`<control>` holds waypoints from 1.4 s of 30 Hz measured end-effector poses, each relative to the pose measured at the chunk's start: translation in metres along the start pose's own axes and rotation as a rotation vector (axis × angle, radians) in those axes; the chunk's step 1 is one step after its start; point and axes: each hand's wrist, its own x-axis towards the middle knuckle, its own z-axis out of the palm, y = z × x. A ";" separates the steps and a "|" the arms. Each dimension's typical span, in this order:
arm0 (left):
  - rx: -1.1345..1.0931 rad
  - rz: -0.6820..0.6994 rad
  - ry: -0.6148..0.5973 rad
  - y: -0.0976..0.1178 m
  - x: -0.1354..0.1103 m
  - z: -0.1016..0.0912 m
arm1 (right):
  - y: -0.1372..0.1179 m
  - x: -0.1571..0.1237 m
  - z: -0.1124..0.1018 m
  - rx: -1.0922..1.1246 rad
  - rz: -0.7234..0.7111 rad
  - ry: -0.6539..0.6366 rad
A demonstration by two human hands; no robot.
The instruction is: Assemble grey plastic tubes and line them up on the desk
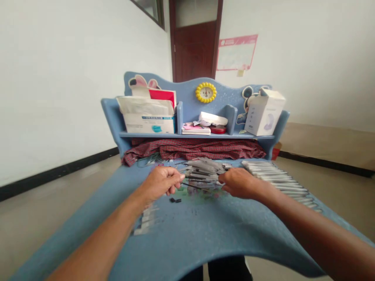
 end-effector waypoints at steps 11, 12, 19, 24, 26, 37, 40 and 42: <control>0.365 0.069 0.002 -0.009 -0.004 -0.019 | -0.028 0.043 -0.003 0.018 -0.018 0.029; 0.388 0.082 0.004 -0.009 -0.003 -0.018 | -0.026 0.047 -0.001 0.009 0.003 0.027; 0.488 0.136 0.027 -0.012 -0.003 -0.013 | -0.014 0.064 0.015 0.002 0.081 0.031; 0.513 0.142 0.012 -0.014 -0.003 -0.010 | -0.020 0.068 0.018 0.009 0.065 0.012; 0.524 0.150 -0.001 -0.015 -0.003 -0.010 | -0.020 0.071 0.018 0.024 0.065 0.003; 0.587 0.204 0.015 -0.017 -0.002 -0.004 | -0.013 0.074 0.015 0.131 0.035 -0.036; 0.606 0.238 0.040 -0.021 -0.001 -0.001 | -0.012 0.073 0.015 0.152 0.003 -0.048; 0.614 0.255 0.048 -0.022 0.000 0.001 | -0.011 0.074 0.015 0.158 -0.024 -0.053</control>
